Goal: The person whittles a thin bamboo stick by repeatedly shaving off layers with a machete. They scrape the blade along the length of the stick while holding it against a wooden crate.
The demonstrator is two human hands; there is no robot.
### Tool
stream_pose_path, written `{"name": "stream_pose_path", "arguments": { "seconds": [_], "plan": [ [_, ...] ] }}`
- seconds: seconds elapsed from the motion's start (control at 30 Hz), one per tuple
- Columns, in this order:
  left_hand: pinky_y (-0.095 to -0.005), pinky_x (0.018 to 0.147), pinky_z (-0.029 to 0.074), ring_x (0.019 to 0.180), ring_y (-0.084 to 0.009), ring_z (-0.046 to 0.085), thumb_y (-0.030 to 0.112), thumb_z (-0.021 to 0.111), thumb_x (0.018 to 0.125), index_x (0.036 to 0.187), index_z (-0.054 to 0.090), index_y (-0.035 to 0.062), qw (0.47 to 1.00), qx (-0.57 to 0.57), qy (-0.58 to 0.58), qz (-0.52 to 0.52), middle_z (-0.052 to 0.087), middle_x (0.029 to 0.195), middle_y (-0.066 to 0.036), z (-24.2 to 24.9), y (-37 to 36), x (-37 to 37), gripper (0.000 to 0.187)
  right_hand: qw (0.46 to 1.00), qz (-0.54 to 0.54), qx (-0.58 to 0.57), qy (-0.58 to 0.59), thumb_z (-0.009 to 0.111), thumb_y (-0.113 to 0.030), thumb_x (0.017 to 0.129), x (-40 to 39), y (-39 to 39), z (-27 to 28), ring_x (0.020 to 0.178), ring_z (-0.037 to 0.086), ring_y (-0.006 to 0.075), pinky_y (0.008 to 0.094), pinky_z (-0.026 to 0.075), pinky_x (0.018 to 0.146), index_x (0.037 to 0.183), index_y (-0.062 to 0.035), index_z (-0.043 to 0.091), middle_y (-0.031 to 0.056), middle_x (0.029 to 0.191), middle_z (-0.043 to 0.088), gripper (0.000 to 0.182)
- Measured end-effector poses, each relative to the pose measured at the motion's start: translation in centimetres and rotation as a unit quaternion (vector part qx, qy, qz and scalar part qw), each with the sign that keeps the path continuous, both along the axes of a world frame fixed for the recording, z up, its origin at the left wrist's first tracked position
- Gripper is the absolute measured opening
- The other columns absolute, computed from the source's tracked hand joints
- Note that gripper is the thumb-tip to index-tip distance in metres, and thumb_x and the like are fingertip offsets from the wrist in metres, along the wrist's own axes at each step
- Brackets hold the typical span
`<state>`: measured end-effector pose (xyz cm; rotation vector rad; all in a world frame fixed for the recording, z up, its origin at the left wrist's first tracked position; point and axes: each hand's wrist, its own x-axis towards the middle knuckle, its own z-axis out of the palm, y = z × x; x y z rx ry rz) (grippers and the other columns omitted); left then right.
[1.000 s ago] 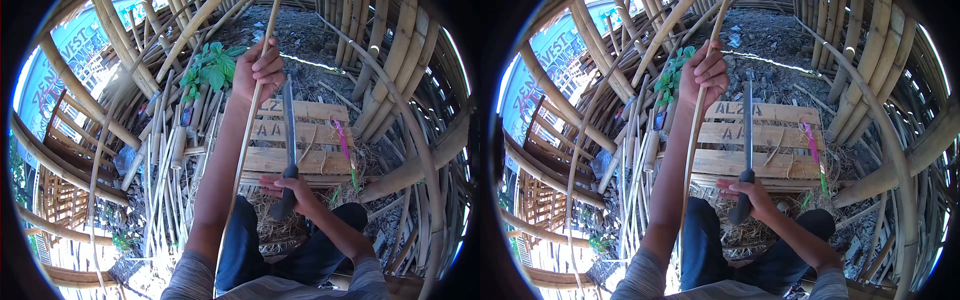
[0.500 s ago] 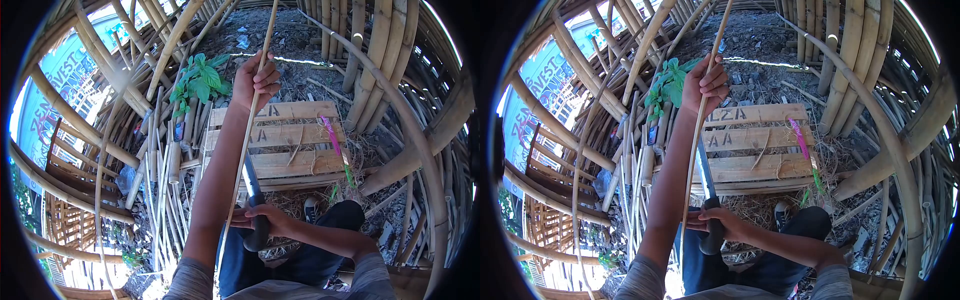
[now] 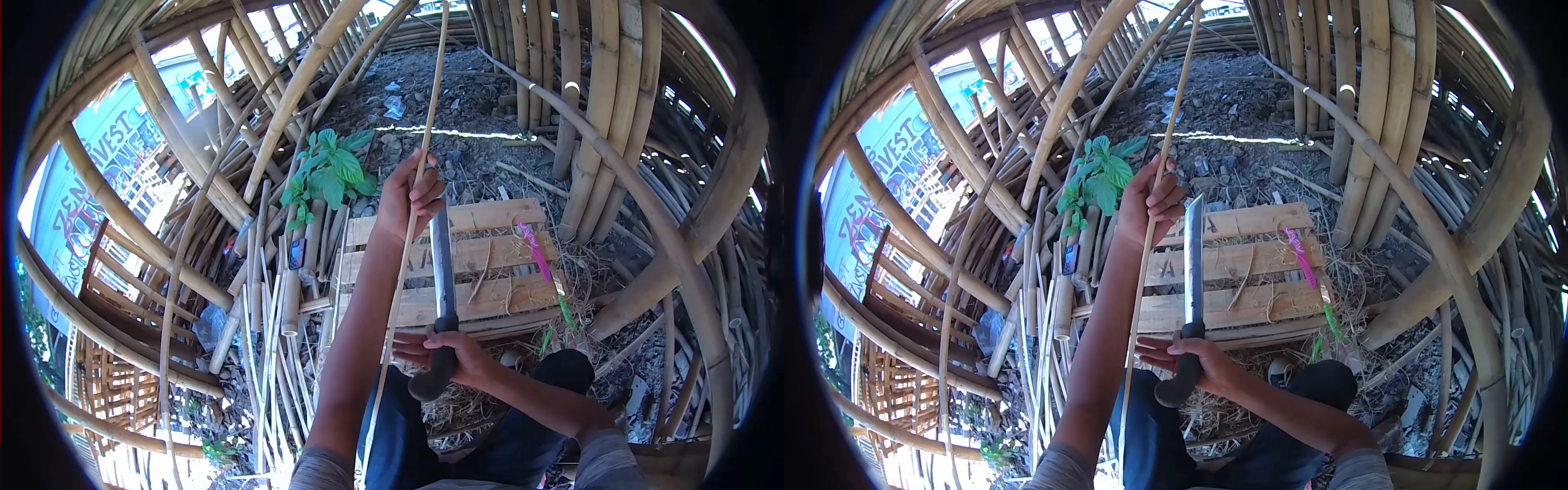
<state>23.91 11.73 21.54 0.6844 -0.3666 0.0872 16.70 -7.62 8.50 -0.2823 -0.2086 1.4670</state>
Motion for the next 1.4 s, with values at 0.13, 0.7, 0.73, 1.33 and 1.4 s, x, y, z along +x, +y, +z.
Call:
{"name": "stream_pose_path", "arguments": {
  "seconds": [0.13, 0.7, 0.73, 1.33, 1.4],
  "plan": [
    [-0.0178, 0.034, 0.030, 0.038, -0.0054, 0.032, 0.027, 0.033, 0.099, 0.094, 0.053, 0.0043, 1.000, -0.005, -0.015, -0.020, 0.033, 0.045, 0.004, 0.4, -1.7, 0.6, 0.030, 0.995, 0.079, -0.059, 0.003, 0.050, -0.003, 0.081, -1.9, 0.0, -1.3, 0.127, 0.037, 0.0390, 0.0450, 0.019, 0.113, 0.074, -0.0043, 0.050, 0.0249, 0.130, 0.045, 0.007],
    [-0.0183, 0.034, 0.028, 0.038, -0.0050, 0.030, 0.029, 0.035, 0.099, 0.095, 0.051, 0.0061, 1.000, 0.020, 0.017, -0.005, 0.032, 0.045, 0.004, -0.9, -2.4, 0.6, 0.028, 0.995, 0.083, -0.027, 0.041, 0.051, -0.002, 0.080, -1.1, 0.2, -2.1, 0.119, 0.047, 0.0368, 0.0401, 0.029, 0.110, 0.078, 0.0002, 0.050, 0.0264, 0.125, 0.049, 0.003],
    [-0.0184, 0.034, 0.028, 0.038, -0.0051, 0.030, 0.029, 0.035, 0.099, 0.095, 0.051, 0.0061, 1.000, 0.019, 0.018, -0.011, 0.031, 0.045, 0.004, -0.9, -2.6, 0.8, 0.028, 0.995, 0.085, -0.004, 0.046, 0.051, -0.002, 0.080, -1.2, 0.3, -2.1, 0.119, 0.047, 0.0365, 0.0392, 0.031, 0.109, 0.083, 0.0026, 0.052, 0.0258, 0.125, 0.048, 0.006],
    [-0.0181, 0.033, 0.028, 0.038, -0.0051, 0.028, 0.029, 0.036, 0.098, 0.092, 0.052, 0.0061, 0.997, 0.029, 0.065, -0.004, 0.031, 0.046, 0.005, -2.4, -3.9, 0.0, 0.029, 0.992, 0.093, -0.091, -0.001, 0.053, -0.002, 0.078, -1.5, -0.3, -1.1, 0.116, 0.051, 0.0350, 0.0392, 0.032, 0.108, 0.083, -0.0001, 0.049, 0.0250, 0.119, 0.053, 0.006],
    [-0.0182, 0.033, 0.028, 0.038, -0.0052, 0.029, 0.030, 0.036, 0.098, 0.092, 0.052, 0.0062, 0.997, 0.031, 0.066, -0.003, 0.031, 0.046, 0.005, -2.7, -4.0, 0.2, 0.029, 0.990, 0.080, -0.114, -0.022, 0.053, -0.002, 0.079, -1.2, -0.3, -1.4, 0.116, 0.051, 0.0336, 0.0409, 0.032, 0.107, 0.077, -0.0049, 0.048, 0.0236, 0.118, 0.054, 0.005]
  ]
}}
